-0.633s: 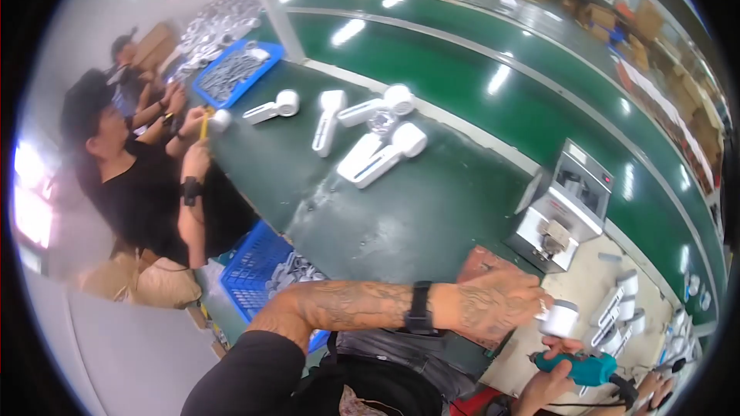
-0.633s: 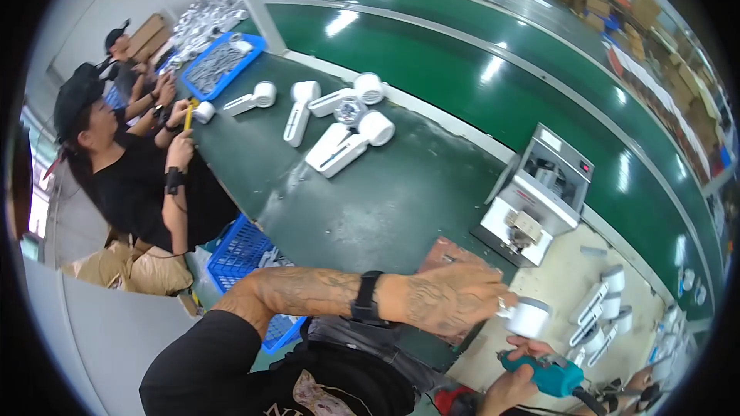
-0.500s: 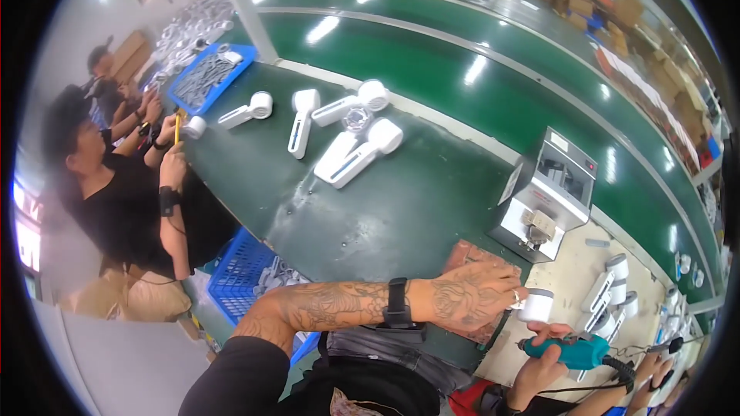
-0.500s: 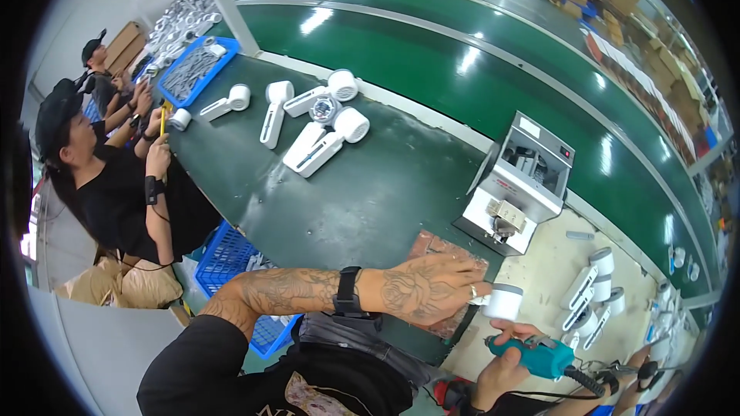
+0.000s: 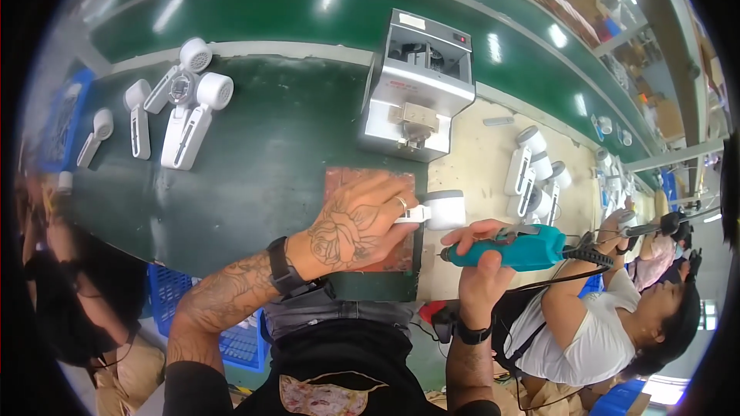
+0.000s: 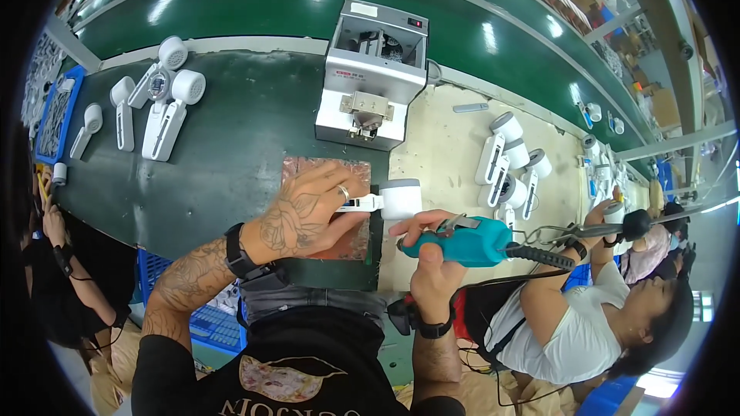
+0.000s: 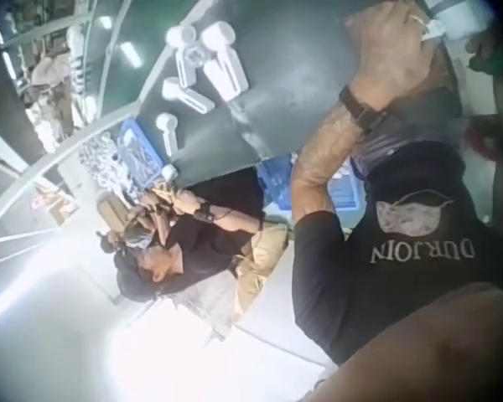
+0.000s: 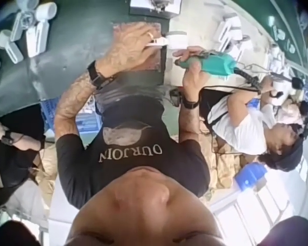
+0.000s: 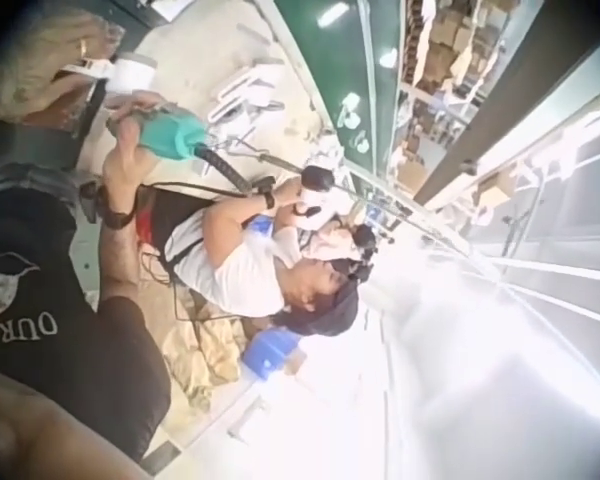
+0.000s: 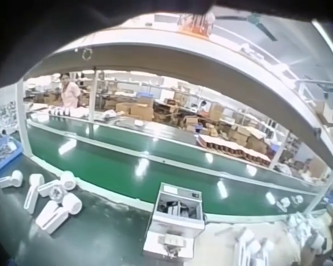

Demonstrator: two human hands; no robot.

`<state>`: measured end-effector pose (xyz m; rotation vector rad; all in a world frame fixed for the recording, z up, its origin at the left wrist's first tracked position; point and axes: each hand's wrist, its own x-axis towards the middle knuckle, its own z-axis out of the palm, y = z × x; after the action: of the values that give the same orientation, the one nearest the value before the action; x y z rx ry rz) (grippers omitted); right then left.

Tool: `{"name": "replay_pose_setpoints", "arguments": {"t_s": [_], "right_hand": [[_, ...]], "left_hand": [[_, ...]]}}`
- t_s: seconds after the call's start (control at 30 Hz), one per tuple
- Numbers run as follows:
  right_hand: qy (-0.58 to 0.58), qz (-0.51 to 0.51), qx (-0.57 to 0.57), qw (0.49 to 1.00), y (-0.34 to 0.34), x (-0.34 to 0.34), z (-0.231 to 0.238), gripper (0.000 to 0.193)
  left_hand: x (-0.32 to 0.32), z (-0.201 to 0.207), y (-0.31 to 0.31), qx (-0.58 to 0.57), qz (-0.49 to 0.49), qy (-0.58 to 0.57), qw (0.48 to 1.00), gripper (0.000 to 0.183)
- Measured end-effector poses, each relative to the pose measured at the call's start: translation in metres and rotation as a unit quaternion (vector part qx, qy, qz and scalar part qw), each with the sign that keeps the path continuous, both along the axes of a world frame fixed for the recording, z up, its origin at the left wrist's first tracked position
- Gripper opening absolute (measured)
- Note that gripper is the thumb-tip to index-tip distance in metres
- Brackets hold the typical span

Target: The person assembles portable fans by using a power screwdriver to drive a screw into the handle, then snaps a battery cover onto the casing before placing the completed unit on the workbench.

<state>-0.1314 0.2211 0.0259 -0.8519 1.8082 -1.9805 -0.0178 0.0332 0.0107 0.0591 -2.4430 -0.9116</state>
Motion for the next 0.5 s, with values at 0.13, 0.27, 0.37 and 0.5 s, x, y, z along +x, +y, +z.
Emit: {"name": "replay_pose_setpoints", "arguments": {"t_s": [0.13, 0.27, 0.37, 0.5], "right_hand": [[-0.035, -0.002, -0.041, 0.999, -0.010, 0.006, 0.030, 0.075], [-0.022, 0.004, -0.114, 0.993, -0.038, 0.000, 0.050, 0.073], [0.035, 0.033, -0.146, 0.988, -0.057, -0.020, 0.054, 0.070], [0.060, 0.039, -0.161, 0.984, -0.089, -0.028, 0.059, 0.068]], "left_hand": [[-0.003, 0.000, -0.003, -0.009, -0.004, 0.027, 1.000, 0.026], [-0.005, -0.003, -0.015, 0.038, -0.018, 0.000, 0.999, 0.023], [-0.015, -0.022, -0.026, -0.014, -0.038, 0.046, 0.998, 0.026], [-0.002, -0.013, -0.023, -0.028, -0.038, -0.016, 0.999, 0.036]]}}
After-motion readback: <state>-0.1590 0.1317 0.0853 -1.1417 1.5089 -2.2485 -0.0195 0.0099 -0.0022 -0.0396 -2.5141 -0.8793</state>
